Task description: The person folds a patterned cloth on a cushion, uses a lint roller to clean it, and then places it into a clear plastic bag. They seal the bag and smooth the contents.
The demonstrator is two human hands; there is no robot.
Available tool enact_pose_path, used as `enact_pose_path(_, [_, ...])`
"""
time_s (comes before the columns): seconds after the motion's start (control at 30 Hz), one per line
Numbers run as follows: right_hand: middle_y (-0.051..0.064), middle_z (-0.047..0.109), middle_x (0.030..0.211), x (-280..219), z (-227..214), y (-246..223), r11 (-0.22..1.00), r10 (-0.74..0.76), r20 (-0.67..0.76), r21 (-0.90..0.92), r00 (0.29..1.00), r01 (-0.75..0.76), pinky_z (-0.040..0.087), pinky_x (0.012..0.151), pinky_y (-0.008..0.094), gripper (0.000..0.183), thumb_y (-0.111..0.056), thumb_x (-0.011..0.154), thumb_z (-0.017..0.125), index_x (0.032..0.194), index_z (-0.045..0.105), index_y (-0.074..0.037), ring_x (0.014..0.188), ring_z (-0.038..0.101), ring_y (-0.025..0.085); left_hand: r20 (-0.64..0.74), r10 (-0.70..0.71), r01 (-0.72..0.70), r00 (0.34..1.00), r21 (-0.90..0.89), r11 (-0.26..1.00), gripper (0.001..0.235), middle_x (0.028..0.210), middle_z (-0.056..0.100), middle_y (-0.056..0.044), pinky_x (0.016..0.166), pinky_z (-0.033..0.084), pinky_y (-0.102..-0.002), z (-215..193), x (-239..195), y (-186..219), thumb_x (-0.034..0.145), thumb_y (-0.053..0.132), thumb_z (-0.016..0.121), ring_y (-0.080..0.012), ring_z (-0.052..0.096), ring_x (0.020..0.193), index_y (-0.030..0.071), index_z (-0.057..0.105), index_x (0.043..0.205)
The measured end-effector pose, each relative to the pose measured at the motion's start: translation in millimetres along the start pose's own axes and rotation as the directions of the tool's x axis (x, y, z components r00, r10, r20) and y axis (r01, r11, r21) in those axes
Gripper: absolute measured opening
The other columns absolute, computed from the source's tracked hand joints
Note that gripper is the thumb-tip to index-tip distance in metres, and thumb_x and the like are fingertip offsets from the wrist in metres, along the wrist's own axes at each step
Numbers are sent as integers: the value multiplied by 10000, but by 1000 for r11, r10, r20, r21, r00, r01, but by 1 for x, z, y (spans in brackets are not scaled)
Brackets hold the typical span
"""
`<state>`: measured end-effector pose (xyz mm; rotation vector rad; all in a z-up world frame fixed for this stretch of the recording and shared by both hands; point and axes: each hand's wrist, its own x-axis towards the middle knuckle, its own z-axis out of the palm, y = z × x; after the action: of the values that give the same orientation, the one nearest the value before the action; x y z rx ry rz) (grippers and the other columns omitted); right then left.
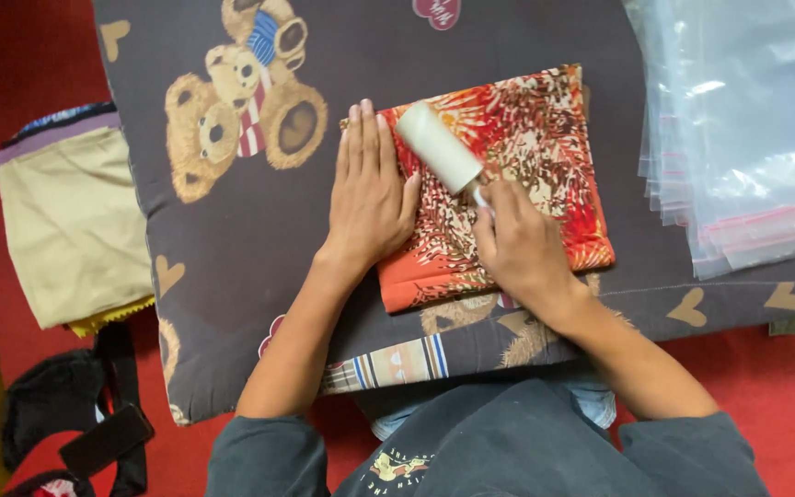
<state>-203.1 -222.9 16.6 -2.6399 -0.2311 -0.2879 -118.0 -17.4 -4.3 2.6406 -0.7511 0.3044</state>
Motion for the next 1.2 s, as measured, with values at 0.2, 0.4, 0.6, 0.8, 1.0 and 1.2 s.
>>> enact_pose_path(0.2, [151, 591, 902, 8, -11, 37, 988, 69, -85, -134, 994, -80, 565, 590, 504, 180, -131, 982, 546, 1151, 567, -72, 741, 697, 413, 57, -5, 2, 998, 62, 998, 734, 1633, 209, -365, 1273, 123, -522, 5, -1, -3, 1060, 364, 463, -476, 159, 1549, -161, 290, 1542])
enact_pose_path(0.4, [199, 597, 910, 9, -29, 65, 969, 173, -125, -157, 977, -192, 557, 628, 548, 160, -93, 991, 547, 1138, 558, -31, 779, 691, 476, 74, -12, 7, 997, 72, 997, 760, 1647, 180, -354, 1277, 108, -523, 9, -1, -5, 1064, 399, 440, -468, 133, 1559, -147, 259, 1561])
enact_pose_path(0.6, [260, 613, 953, 5, -67, 73, 969, 194, -179, -118, 964, -217, 552, 673, 547, 172, -3, 1009, 545, 1168, 554, 62, 823, 680, 502, 80, -18, 14, 997, 55, 998, 759, 1653, 172, -346, 1278, 97, -525, 9, -2, -6, 1064, 397, 437, -464, 124, 1562, -141, 252, 1567])
enact_pose_path(0.8, [155, 578, 855, -40, -39, 15, 990, 82, -113, -104, 990, -94, 547, 671, 446, 152, -97, 967, 610, 1096, 609, -17, 791, 669, 392, 97, -23, 19, 995, 46, 999, 753, 1655, 164, -345, 1277, 96, -530, 7, -1, -6, 1066, 391, 434, -466, 112, 1562, -134, 244, 1571])
enact_pose_path(1.0, [165, 636, 874, -51, -23, 7, 982, 178, -22, 64, 984, -177, 573, 618, 434, 150, -95, 981, 571, 1095, 625, -14, 759, 698, 359, 104, -25, 19, 994, 60, 998, 756, 1653, 167, -346, 1274, 104, -530, 6, -1, -6, 1067, 393, 445, -468, 119, 1559, -135, 250, 1571])
enact_pose_path(1.2, [229, 658, 944, -55, -41, 35, 942, 330, -119, -25, 937, -335, 566, 626, 556, 157, -134, 1000, 612, 1113, 599, -26, 820, 701, 473, 121, -34, 27, 992, 57, 998, 759, 1660, 143, -344, 1276, 81, -527, 3, 0, -4, 1072, 394, 437, -462, 93, 1565, -136, 235, 1576])
